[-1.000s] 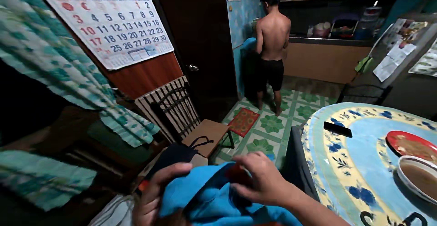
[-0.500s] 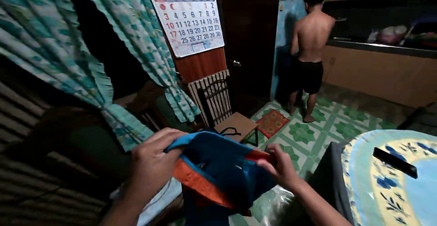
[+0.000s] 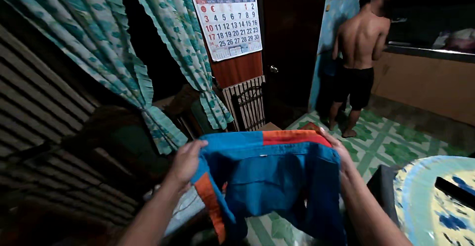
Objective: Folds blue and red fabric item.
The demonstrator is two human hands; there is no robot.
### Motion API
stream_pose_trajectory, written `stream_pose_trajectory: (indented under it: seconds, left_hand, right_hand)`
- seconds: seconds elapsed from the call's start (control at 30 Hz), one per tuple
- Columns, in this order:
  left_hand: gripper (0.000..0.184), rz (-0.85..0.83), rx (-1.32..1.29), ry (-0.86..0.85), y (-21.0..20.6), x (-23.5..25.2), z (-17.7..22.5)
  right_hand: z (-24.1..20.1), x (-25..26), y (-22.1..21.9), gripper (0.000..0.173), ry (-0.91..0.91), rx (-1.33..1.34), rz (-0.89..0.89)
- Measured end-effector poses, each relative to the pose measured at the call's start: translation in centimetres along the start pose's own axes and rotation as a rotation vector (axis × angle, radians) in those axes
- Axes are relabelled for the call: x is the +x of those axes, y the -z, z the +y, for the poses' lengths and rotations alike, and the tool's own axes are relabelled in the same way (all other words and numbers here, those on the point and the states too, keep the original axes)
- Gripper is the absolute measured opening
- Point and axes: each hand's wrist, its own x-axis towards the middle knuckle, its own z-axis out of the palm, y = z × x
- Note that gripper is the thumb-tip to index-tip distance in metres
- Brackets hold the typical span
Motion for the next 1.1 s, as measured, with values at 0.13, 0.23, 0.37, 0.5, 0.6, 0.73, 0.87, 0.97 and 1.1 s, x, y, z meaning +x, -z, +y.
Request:
stream_pose_trajectory:
  seconds: [0.13,0.23,0.37,0.5,0.6,0.73,0.87,0.97,1.1]
  left_hand:
    - [0.022,-0.396,-0.093,-0.143,-3.9,-3.1,0.0]
    - [0.019,-0.608,-0.279,-0.186,-6.8,-5.2,0.6]
    - [0.02,-0.617,-0.499,-0.067,-8.2,-4.9,1.0]
    - [0.02,-0.618,-0.488,0.018,-9.7,-4.5,0.9]
    - [0.02,-0.664,-0.487,0.034,-10.7,-3.6,0.8]
    - [0.016,-0.726,-0.478,0.02,-11.5,-2.9,0.2]
    - [0.017,-0.698,-0.435,0.073,-12.1,-2.5,0.0]
    - [0.018,-0.682,-0.432,0.129,-12.0,-2.5,0.5]
    - [0.023,-0.665,-0.407,0.143,-12.6,-2.7,-0.1]
  right_hand:
    - [1.3,-2.3,-6.6,0.032,0.283,-0.279,-0.134]
    - [3.6,-4.1,-8.8,0.027,0.519,-0.573,-0.405]
    - [2.8,-4.7,-7.4,0.059,0.672,-0.813,-0.487]
    - [3.2,-4.1,-5.8,0.049,0.584,-0.893,-0.466]
    - [3.9,-2.8,-4.2,0.051,0.417,-0.648,-0.528]
    - [5.2,-1.9,-2.8,0.029,0.318,-0.456,-0.53]
    - [5.8,-2.4,-2.4,0.028,0.431,-0.564,-0.366]
    - [6.2,-3.2,-2.6,0.033,0.598,-0.693,-0.308]
    - [7.7,-3.4,-2.6,0.04,0.68,-0.831,-0.329]
